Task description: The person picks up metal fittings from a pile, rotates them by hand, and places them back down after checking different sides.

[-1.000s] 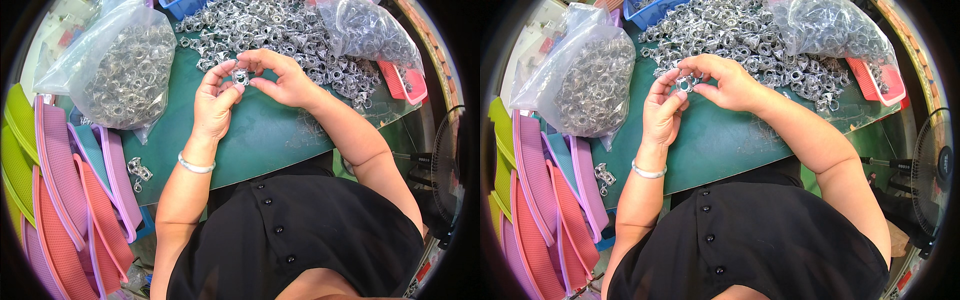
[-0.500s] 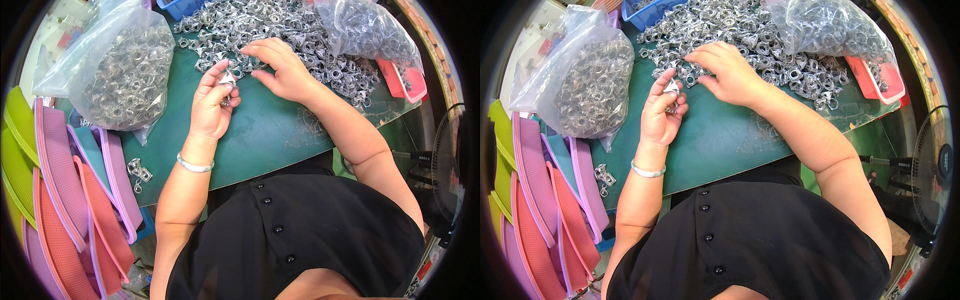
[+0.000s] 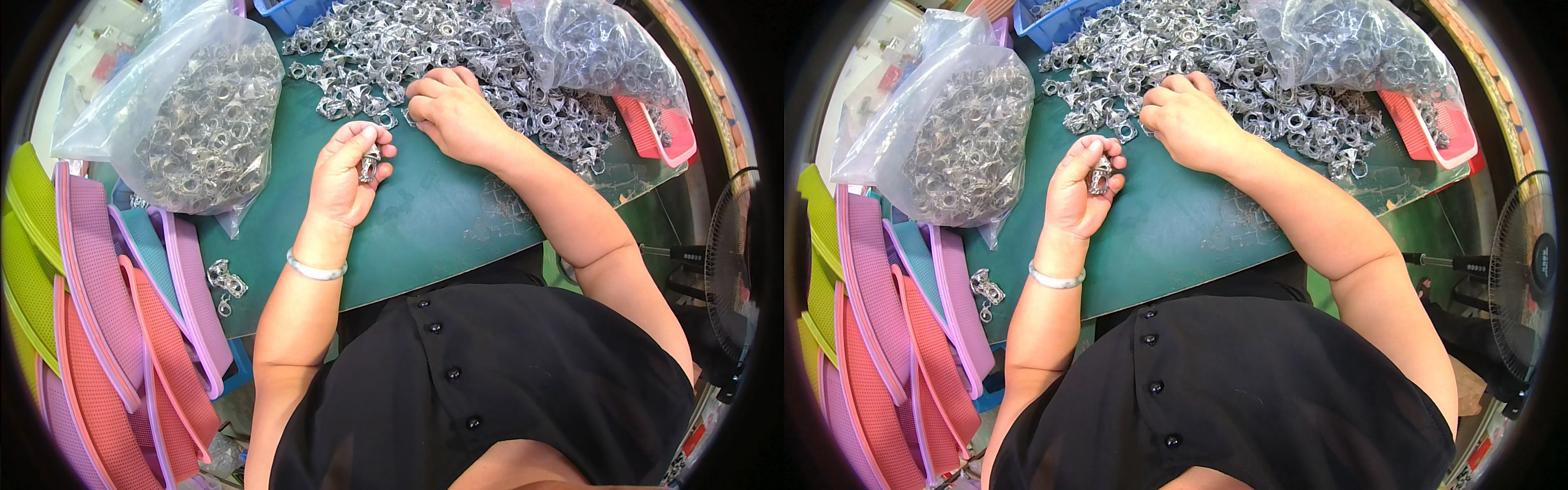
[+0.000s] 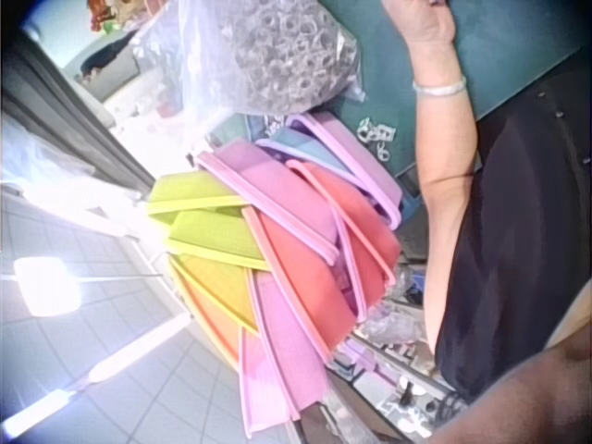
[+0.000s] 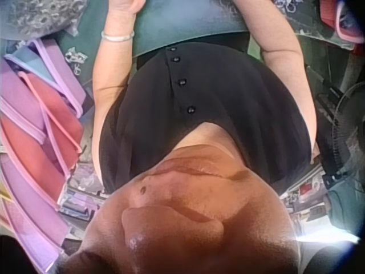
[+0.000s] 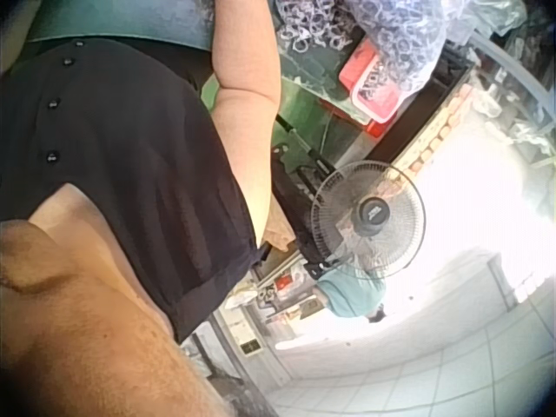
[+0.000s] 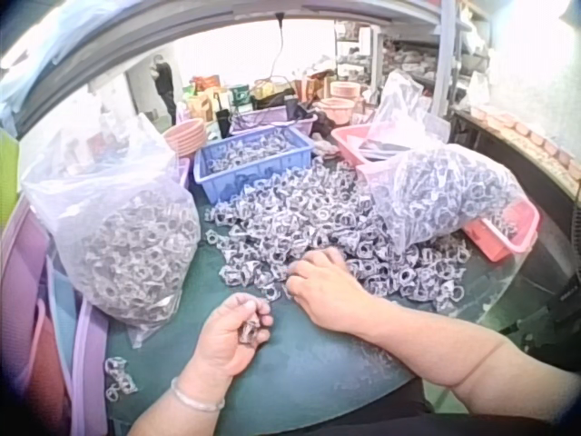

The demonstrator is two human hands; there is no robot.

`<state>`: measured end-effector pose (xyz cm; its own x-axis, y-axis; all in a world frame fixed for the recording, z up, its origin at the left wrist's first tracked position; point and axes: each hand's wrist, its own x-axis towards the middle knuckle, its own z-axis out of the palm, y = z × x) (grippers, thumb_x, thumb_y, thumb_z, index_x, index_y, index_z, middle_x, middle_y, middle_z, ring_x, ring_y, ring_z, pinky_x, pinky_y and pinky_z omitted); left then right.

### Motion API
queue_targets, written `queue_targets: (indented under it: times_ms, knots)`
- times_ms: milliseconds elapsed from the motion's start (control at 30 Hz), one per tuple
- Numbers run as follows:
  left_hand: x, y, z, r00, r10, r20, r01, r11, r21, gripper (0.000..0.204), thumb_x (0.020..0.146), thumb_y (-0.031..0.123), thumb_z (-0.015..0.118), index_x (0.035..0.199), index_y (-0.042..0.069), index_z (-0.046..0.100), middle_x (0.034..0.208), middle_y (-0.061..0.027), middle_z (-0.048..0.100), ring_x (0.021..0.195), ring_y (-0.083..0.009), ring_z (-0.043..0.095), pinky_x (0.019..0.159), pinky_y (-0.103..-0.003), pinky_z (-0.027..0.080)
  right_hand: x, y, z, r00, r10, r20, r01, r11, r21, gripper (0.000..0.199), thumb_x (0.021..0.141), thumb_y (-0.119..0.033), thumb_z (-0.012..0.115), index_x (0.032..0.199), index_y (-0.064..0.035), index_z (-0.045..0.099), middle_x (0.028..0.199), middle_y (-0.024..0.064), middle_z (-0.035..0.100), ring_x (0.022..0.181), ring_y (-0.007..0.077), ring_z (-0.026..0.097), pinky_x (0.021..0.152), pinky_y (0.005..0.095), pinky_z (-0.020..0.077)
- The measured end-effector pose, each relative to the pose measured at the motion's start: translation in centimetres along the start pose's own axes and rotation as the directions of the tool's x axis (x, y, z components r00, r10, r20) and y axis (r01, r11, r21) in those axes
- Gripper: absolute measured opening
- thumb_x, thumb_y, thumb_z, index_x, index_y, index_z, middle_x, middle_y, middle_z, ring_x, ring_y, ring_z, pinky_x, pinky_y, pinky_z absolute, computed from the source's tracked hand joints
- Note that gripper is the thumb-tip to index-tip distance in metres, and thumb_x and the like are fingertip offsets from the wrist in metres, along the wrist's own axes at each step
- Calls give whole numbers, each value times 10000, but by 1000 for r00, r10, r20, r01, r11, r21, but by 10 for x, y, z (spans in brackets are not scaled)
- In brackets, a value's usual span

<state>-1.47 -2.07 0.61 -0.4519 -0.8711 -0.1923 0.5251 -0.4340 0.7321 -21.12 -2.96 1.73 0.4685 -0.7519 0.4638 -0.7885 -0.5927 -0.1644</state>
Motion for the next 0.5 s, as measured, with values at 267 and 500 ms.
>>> queue_targets:
  times_ms: [267,500]
  knots:
    - [-2,-2,11,990,62,-129,-27,965,259,189,836,159,582,988,49,557,789,-15,565,653,-89,520,513,-198,389,4,0,-6,998,34,-49,-11,912,409,109,687,-36,627,752,-81,551,946,38,603,952,221,526,867,366,370]
    - [-6,-2,18,997,34,-76,2,905,426,209,833,226,602,949,58,557,776,12,552,619,-64,491,492,-186,360,4,-7,-6,991,-2,-135,87,775,626,154,669,7,645,775,-56,552,967,73,602,935,226,556,795,325,445]
